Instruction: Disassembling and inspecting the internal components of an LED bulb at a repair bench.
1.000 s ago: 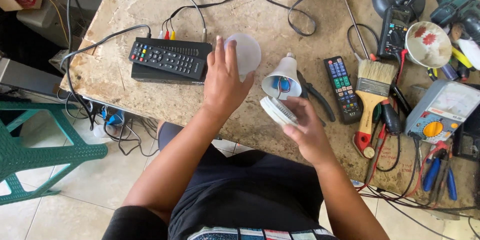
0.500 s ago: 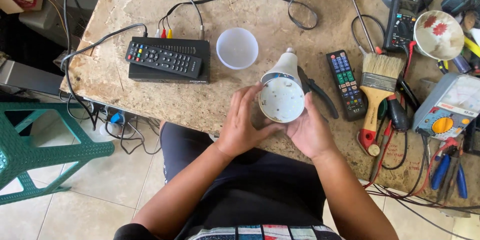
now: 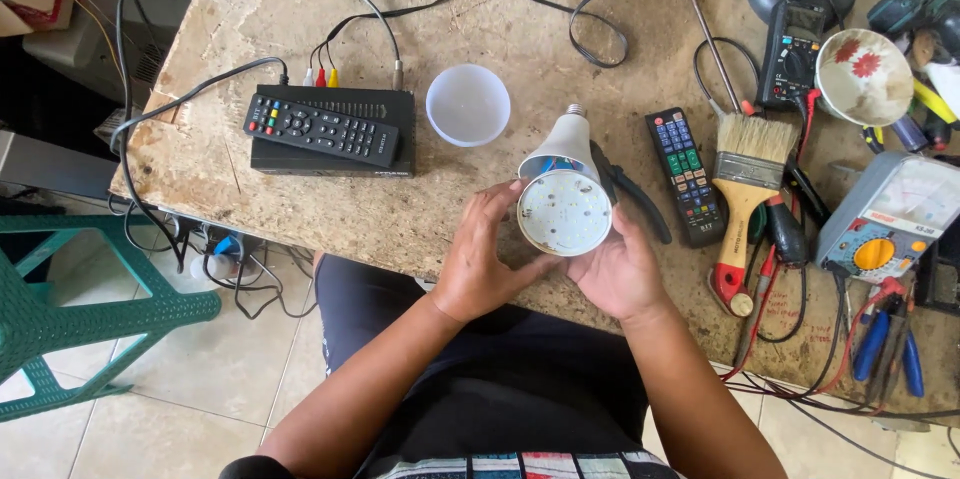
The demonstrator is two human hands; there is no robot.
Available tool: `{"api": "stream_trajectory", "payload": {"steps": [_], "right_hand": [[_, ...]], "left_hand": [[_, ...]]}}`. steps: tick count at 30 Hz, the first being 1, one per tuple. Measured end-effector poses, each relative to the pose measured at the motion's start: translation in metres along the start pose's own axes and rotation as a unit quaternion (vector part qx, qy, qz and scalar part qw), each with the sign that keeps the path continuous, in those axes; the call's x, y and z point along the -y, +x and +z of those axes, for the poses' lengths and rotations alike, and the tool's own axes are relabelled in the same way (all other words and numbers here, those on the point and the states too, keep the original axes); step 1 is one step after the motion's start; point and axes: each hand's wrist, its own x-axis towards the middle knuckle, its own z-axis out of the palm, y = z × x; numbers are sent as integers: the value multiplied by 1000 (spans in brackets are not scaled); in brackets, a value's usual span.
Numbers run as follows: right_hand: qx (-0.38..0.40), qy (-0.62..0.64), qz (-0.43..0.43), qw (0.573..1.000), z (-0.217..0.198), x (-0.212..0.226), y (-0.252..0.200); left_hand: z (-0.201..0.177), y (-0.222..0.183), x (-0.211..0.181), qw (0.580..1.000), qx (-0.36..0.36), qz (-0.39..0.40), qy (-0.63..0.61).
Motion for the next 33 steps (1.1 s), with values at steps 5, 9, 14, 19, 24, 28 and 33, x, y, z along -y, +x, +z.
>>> {"api": "stream_trajectory", "payload": {"steps": [5, 9, 14, 19, 24, 28, 33], "right_hand": [[6, 10, -1, 1000, -1, 0, 1], [2, 12, 6, 1000, -2, -1, 2], [19, 10, 5, 1000, -19, -9, 4], [9, -269, -32, 962, 16, -1, -2], [-155, -531, -132, 823, 6, 1, -23], [-221, -713, -234, 623, 6, 16, -2], [-204, -750, -314, 545, -11, 19, 28]], "left_hand": [[-1, -2, 0, 1000, 11, -12, -2], [-1, -4, 2, 999, 16, -28, -10], [-5, 2, -7, 999, 27, -37, -11], [-4, 2, -8, 998, 23, -56, 35], [-6, -2, -5, 997, 24, -74, 18], [-4, -5, 0, 995, 29, -94, -16], [-9, -2, -1, 991, 37, -104, -79]]}}
